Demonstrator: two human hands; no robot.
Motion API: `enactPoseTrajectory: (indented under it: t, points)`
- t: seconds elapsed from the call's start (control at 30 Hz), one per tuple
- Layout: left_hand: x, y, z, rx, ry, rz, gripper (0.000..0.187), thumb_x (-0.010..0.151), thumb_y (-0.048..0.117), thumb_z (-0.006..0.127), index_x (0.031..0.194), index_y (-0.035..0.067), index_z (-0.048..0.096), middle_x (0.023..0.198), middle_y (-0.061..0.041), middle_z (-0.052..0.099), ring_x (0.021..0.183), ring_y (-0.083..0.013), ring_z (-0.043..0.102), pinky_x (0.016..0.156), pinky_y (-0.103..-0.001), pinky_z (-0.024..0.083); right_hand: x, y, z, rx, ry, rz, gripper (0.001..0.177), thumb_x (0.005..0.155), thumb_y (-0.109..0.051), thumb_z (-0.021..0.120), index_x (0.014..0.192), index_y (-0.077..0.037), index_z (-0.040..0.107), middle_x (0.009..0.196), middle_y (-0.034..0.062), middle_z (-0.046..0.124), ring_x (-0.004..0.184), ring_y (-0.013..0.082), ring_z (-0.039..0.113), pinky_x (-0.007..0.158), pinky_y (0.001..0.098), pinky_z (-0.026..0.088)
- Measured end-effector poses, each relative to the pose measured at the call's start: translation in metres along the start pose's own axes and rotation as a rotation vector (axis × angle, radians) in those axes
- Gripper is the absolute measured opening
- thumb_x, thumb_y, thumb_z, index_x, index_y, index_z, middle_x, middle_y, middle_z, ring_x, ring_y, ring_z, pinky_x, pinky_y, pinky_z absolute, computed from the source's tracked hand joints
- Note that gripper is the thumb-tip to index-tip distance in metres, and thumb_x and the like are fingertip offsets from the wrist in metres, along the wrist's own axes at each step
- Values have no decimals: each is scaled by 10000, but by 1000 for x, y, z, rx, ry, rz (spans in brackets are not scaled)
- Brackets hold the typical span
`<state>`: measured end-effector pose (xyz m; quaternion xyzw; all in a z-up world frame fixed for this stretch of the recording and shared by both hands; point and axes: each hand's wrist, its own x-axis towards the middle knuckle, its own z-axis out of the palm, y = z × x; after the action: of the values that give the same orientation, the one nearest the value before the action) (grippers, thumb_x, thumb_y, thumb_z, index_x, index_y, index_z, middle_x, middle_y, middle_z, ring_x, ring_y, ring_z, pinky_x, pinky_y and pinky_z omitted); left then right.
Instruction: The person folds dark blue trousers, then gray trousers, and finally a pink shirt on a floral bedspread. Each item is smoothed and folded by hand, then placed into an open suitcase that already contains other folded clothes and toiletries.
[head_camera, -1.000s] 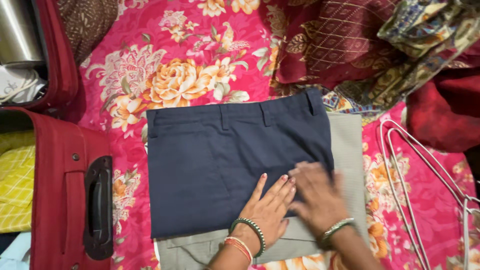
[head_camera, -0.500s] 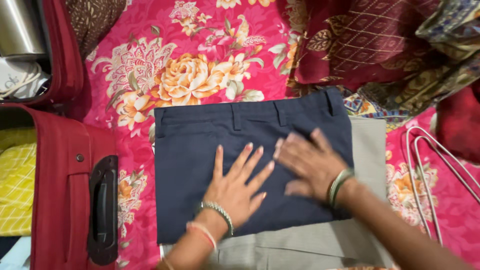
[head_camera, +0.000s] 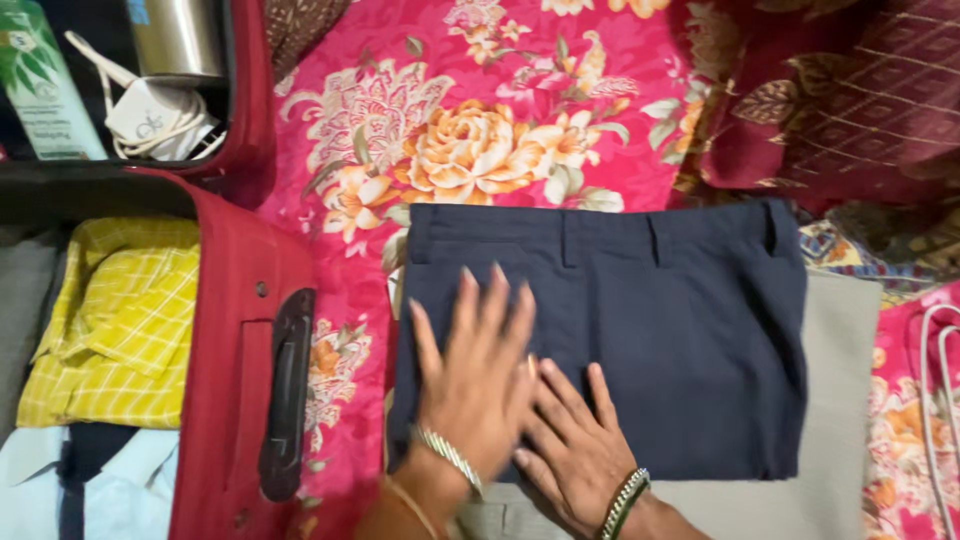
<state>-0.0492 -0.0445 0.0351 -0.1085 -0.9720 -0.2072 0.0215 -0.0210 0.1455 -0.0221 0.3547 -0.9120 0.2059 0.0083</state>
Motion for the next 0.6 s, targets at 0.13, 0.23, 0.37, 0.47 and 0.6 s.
enactPoseTrajectory:
  t: [0.13, 0.23, 0.37, 0.47, 0.6]
  points:
    - [-2, -12, 24, -8, 17, 6, 617, 987, 271, 493, 1575, 114, 389, 1681, -84, 299, 1574, -286, 198, 1198, -709, 17, 37, 13, 15, -59, -3, 124, 640, 910, -349, 543, 1476, -60, 469, 1594, 167, 365, 1509, 365, 257, 1187, 681, 60]
    - [52, -42, 44, 69, 118, -11, 613, 992, 287, 491, 1580, 145, 393, 1662, -35, 319, 1566, -240, 210, 1209, -717, 6, 92, 47, 16, -196, 3, 138, 609, 956, -357, 494, 1495, -74, 469, 1621, 163, 351, 1537, 330, 254, 1195, 703, 30]
    - [118, -70, 43, 177, 146, -78, 592, 1002, 374, 500, 1547, 161, 406, 1636, -69, 344, 1557, -263, 201, 1214, -700, 11, 167, 85, 0, -364, -83, 111, 613, 984, -446, 432, 1515, -144, 475, 1617, 120, 356, 1514, 331, 250, 1160, 728, 4]
    - [123, -62, 28, 153, 163, -128, 615, 961, 396, 534, 1517, 151, 434, 1623, -111, 342, 1547, -309, 187, 1210, -693, 18, 191, 99, -16, -201, -139, 338, 603, 992, -424, 440, 1548, -190, 453, 1625, 152, 313, 1494, 364, 220, 1102, 790, -63]
    - [43, -7, 19, 108, 250, -96, 574, 990, 255, 586, 1545, 147, 489, 1693, -101, 345, 1613, -312, 198, 1284, -682, 68, 114, 60, -25, -135, 181, 209, 529, 1053, -283, 485, 1553, -110, 485, 1656, 201, 347, 1570, 368, 257, 1224, 702, 26]
